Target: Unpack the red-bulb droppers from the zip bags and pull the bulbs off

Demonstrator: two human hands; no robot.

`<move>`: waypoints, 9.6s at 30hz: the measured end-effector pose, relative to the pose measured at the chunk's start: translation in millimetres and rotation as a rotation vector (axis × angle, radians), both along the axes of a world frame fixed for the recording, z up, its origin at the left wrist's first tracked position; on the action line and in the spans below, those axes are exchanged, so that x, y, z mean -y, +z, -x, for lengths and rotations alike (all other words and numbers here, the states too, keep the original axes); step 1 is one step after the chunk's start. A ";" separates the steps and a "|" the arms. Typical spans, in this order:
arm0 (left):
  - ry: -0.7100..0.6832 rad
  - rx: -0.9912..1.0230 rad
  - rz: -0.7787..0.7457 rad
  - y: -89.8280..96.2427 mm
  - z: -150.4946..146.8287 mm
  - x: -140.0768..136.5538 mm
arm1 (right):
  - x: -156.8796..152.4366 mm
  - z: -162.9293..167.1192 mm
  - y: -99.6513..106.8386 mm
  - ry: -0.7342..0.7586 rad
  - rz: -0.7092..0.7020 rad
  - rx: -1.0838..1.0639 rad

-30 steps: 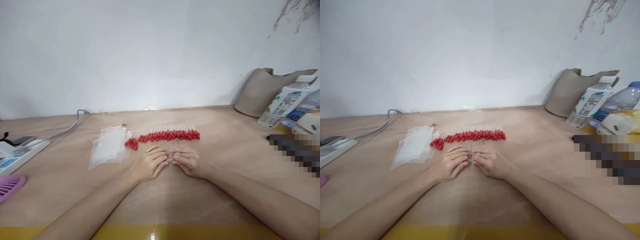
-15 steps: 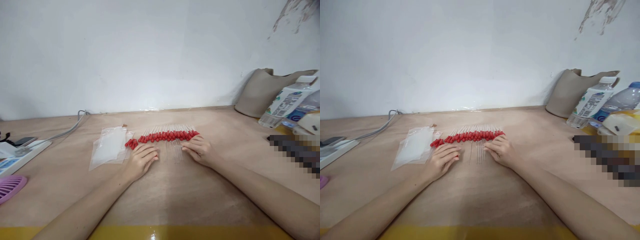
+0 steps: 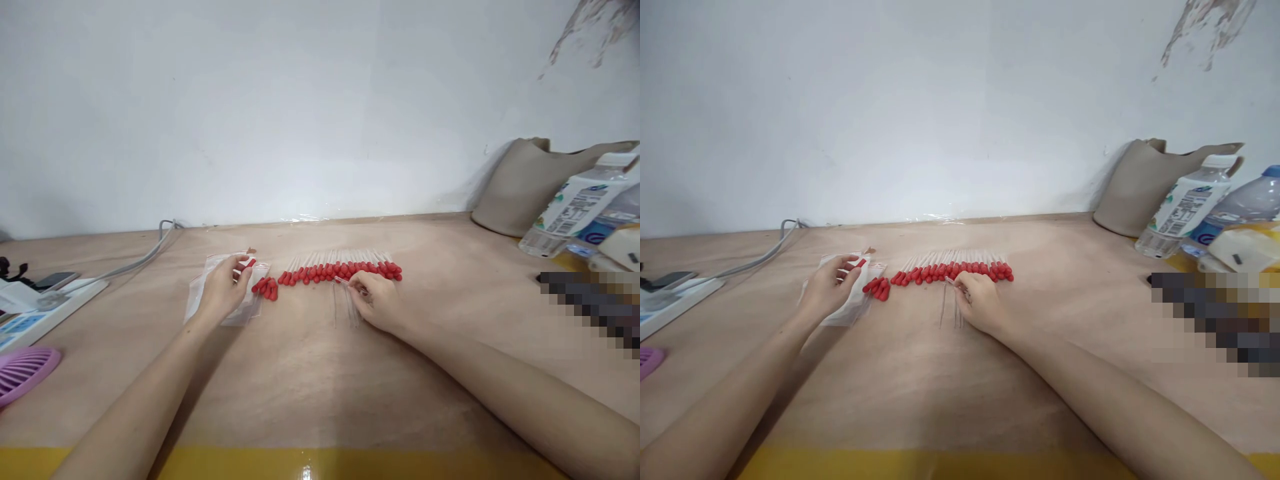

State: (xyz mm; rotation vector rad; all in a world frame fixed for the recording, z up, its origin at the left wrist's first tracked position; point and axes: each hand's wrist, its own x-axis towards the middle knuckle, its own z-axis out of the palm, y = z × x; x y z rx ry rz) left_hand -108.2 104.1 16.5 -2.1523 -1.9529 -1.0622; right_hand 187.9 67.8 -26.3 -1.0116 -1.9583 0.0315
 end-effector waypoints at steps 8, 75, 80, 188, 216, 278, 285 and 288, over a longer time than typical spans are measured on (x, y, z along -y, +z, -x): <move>0.028 -0.063 0.163 -12.8 6.4 -11.1 | -8.7 6.4 -19.5 -0.003 -0.146 0.129; -0.745 -0.191 -0.091 -33.8 -68.3 47.5 | 11.1 -14.1 -3.9 0.123 -0.185 0.334; -0.774 -0.156 -0.138 -35.3 -74.8 46.0 | 11.6 -10.5 -7.5 0.138 -0.183 0.337; -0.738 -0.148 0.225 -38.6 -101.0 57.1 | 12.0 -36.2 -1.8 0.018 0.259 0.358; -0.240 -0.306 -0.094 -25.4 -89.4 -4.7 | 14.2 -20.3 -4.9 -0.086 0.211 0.333; -0.818 -0.409 -0.510 -37.8 -97.2 49.6 | 14.5 -2.1 -19.4 0.284 -0.238 0.227; -0.857 -0.383 -0.443 -38.8 -96.3 50.9 | 19.5 -4.0 -15.3 0.296 -0.348 0.269; -0.869 -0.370 -0.416 -38.1 -96.1 51.5 | 22.8 -3.9 -11.8 0.277 -0.386 0.295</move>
